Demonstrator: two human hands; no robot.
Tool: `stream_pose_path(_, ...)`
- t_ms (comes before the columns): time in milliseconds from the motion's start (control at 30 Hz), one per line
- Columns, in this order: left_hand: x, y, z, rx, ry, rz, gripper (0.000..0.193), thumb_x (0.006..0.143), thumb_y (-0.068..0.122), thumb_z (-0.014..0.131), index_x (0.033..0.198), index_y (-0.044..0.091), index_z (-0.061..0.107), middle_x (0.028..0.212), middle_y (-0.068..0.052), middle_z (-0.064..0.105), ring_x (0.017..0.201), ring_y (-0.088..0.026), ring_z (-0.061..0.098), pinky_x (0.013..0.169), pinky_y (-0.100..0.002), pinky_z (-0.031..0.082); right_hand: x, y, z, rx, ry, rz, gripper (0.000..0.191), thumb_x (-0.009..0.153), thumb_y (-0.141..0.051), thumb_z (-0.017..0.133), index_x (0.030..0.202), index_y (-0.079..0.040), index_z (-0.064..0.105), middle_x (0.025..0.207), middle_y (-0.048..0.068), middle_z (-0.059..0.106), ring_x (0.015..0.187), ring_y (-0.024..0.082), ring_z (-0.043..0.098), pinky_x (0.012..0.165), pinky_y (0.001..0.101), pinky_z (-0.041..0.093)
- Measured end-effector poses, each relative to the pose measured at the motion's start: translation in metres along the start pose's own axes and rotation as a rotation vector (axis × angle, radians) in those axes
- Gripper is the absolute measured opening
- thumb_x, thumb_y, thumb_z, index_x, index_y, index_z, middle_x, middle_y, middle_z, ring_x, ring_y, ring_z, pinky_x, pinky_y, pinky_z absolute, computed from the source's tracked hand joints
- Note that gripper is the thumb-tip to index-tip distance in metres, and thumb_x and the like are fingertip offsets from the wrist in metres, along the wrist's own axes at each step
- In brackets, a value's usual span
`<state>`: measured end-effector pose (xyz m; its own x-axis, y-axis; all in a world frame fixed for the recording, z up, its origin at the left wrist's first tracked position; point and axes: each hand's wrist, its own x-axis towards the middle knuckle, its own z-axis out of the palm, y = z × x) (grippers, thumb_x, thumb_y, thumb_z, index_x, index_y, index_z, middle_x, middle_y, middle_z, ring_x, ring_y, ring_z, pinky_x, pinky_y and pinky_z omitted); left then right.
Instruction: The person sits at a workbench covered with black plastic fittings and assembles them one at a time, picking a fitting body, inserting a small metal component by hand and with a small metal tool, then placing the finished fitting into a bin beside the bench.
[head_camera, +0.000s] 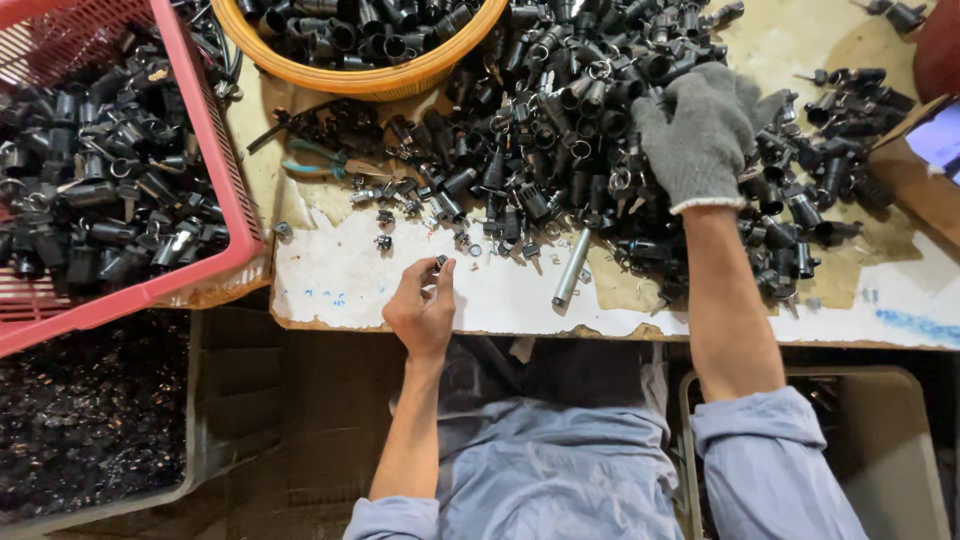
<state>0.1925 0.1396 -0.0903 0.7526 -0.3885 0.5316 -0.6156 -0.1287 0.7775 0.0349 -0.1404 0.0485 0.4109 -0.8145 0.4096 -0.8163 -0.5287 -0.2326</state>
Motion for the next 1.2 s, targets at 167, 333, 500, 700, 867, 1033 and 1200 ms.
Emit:
stream_pose_path(167, -0.003, 0.000, 0.000, 0.021, -0.005, 0.027, 0.018, 0.091, 0.015, 0.084, 0.099, 0.004, 0.073, 0.084, -0.008, 0.075, 0.070, -0.015, 0.074, 0.058, -0.026, 0.053, -0.015, 0.007, -0.002, 0.481, 0.185, -0.021, 0.018, 0.101, -0.023, 0.078, 0.108, -0.011, 0.067, 0.104, 0.004, 0.072, 0.095, 0.021, 0.065, 0.081, 0.0380, 0.053)
stream_pose_path(333, -0.004, -0.003, -0.002, 0.031, -0.036, 0.018, 0.016, 0.091, 0.015, 0.083, 0.099, 0.004, 0.074, 0.085, -0.008, 0.076, 0.070, -0.016, 0.074, 0.057, -0.026, 0.052, -0.038, 0.006, -0.030, 1.672, 0.209, 0.102, 0.005, 0.114, -0.008, 0.061, 0.116, -0.004, 0.059, 0.094, 0.018, 0.068, 0.074, 0.024, 0.067, 0.066, 0.0382, 0.058)
stream_pose_path(500, -0.003, -0.003, -0.002, 0.047, -0.018, 0.037, 0.018, 0.090, 0.015, 0.083, 0.101, 0.004, 0.074, 0.088, -0.009, 0.076, 0.072, -0.018, 0.075, 0.059, -0.027, 0.053, -0.107, -0.023, -0.047, 1.627, 0.056, -0.076, 0.017, 0.091, -0.001, 0.057, 0.103, -0.012, 0.057, 0.085, 0.003, 0.057, 0.074, 0.011, 0.058, 0.079, 0.0336, 0.063)
stream_pose_path(700, -0.001, -0.002, -0.003, 0.002, -0.018, 0.041, 0.018, 0.090, 0.015, 0.083, 0.101, 0.003, 0.075, 0.092, -0.010, 0.077, 0.072, -0.018, 0.074, 0.059, -0.028, 0.053, -0.190, -0.048, -0.027, 0.827, 0.009, -0.385, 0.022, 0.084, 0.000, 0.075, 0.086, -0.008, 0.055, 0.071, 0.007, 0.053, 0.057, 0.015, 0.049, 0.054, 0.0296, 0.039)
stream_pose_path(867, -0.002, 0.003, -0.006, -0.083, -0.034, -0.049, 0.018, 0.088, 0.014, 0.083, 0.100, 0.002, 0.076, 0.089, -0.008, 0.077, 0.071, -0.014, 0.072, 0.061, -0.028, 0.052, -0.233, -0.042, -0.008, 0.801, -0.306, -0.191, 0.020, 0.084, -0.008, 0.079, 0.089, -0.010, 0.059, 0.066, 0.005, 0.062, 0.052, 0.015, 0.061, 0.053, 0.0304, 0.048)
stream_pose_path(1033, -0.057, 0.035, -0.032, -0.478, -0.363, -0.609, 0.015, 0.091, 0.013, 0.079, 0.102, 0.004, 0.079, 0.086, -0.007, 0.079, 0.072, -0.007, 0.069, 0.065, -0.025, 0.055, -0.275, -0.036, -0.002, 0.657, -0.381, -0.170, 0.040, 0.079, -0.012, 0.082, 0.109, -0.008, 0.055, 0.076, 0.012, 0.066, 0.065, 0.029, 0.069, 0.059, 0.0380, 0.053)
stream_pose_path(1200, -0.116, 0.063, -0.054, -0.331, -0.671, -0.117, 0.016, 0.089, 0.019, 0.081, 0.097, 0.007, 0.075, 0.088, -0.010, 0.075, 0.076, -0.023, 0.072, 0.068, -0.033, 0.055, -0.299, -0.023, 0.002, 0.657, -0.625, -0.229, 0.059, 0.072, -0.005, 0.074, 0.125, -0.007, 0.049, 0.089, 0.018, 0.071, 0.081, 0.039, 0.072, 0.066, 0.0446, 0.056)
